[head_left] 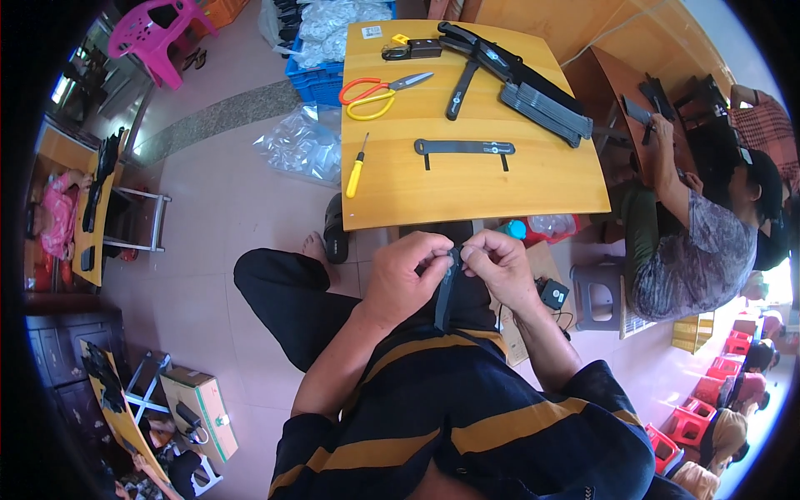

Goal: Assembling plastic and metal components for zipper manufacturing on a workbench.

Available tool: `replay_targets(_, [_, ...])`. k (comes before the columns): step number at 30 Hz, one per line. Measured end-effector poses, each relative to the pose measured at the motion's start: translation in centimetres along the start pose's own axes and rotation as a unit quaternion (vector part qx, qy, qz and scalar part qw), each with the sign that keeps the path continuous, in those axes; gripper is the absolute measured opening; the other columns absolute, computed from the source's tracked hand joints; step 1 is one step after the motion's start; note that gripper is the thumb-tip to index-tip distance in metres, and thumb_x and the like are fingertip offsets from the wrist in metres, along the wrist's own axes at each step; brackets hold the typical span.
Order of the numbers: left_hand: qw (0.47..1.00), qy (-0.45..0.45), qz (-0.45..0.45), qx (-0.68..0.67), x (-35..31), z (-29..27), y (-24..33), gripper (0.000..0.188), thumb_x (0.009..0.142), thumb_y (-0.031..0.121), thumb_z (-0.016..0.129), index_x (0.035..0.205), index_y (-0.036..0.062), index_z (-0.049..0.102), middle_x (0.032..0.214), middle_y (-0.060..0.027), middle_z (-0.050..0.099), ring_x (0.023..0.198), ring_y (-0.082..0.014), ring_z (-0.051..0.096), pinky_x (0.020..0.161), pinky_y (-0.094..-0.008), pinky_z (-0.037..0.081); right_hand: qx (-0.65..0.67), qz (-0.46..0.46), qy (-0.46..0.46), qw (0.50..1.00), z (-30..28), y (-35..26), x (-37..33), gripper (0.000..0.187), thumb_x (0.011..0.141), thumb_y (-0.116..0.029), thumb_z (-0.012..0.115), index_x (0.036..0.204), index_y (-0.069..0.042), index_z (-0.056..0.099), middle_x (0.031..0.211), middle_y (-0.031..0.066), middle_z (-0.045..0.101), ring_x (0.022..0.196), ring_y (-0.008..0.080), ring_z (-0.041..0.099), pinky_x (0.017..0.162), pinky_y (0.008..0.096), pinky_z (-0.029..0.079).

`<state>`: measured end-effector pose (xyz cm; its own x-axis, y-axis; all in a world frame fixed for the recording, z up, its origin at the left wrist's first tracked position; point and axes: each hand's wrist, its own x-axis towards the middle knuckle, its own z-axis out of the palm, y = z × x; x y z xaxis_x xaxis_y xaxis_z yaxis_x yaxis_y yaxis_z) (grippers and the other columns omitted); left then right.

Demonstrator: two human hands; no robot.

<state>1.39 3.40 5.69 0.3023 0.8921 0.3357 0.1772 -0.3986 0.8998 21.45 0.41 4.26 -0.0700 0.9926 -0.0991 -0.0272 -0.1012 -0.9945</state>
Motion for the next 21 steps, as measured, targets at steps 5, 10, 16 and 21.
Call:
replay_targets(5, [0.997,0.001,0.057,0.056,-0.2,0.1,0.1,0.023,0.082,-0.003,0.081,0.102,0.0035,0.071,0.087,-0.0124,0.074,0.076,-0.0244,0.075,0.067,-0.0315,0.057,-0.011,-0.004,0.006,1.000,-0.1,-0.2,-0.1,0.010,0.099,-0.007,0.069,0.092,-0.001,0.071,0.077,-0.0026,0.067,0.070,0.0024,0.060,0.064,0.0204,0.047])
replay_targets(10, [0.994,0.013,0.090,0.068,-0.6,0.7,-0.1,0.023,0.081,-0.002,0.082,0.101,0.0036,0.071,0.087,-0.0123,0.073,0.078,-0.0258,0.074,0.066,-0.0328,0.056,-0.010,0.018,-0.020,1.000,-0.8,-0.7,-0.1,0.011,0.100,-0.009,0.068,0.095,-0.001,0.071,0.081,0.0004,0.069,0.074,0.0060,0.066,0.067,0.0214,0.054])
replay_targets(16, [1.000,-0.003,0.024,0.019,-0.7,0.9,0.3,0.020,0.082,-0.005,0.080,0.100,0.0007,0.072,0.087,-0.0115,0.075,0.075,-0.0196,0.076,0.065,-0.0295,0.058,-0.027,0.045,-0.038,0.998,-1.1,-1.1,-0.2,0.010,0.100,-0.010,0.069,0.097,-0.001,0.072,0.082,0.0003,0.071,0.075,0.0065,0.067,0.068,0.0215,0.054])
replay_targets(21, [1.000,0.001,-0.012,-0.002,-1.1,1.3,0.4,0.019,0.083,-0.006,0.078,0.101,-0.0019,0.072,0.088,-0.0116,0.076,0.078,-0.0162,0.077,0.069,-0.0269,0.061,-0.085,-0.018,0.027,0.996,-0.1,-0.7,-0.9,0.010,0.095,-0.007,0.074,0.089,0.001,0.073,0.075,-0.0001,0.069,0.067,0.0040,0.062,0.059,0.0229,0.048])
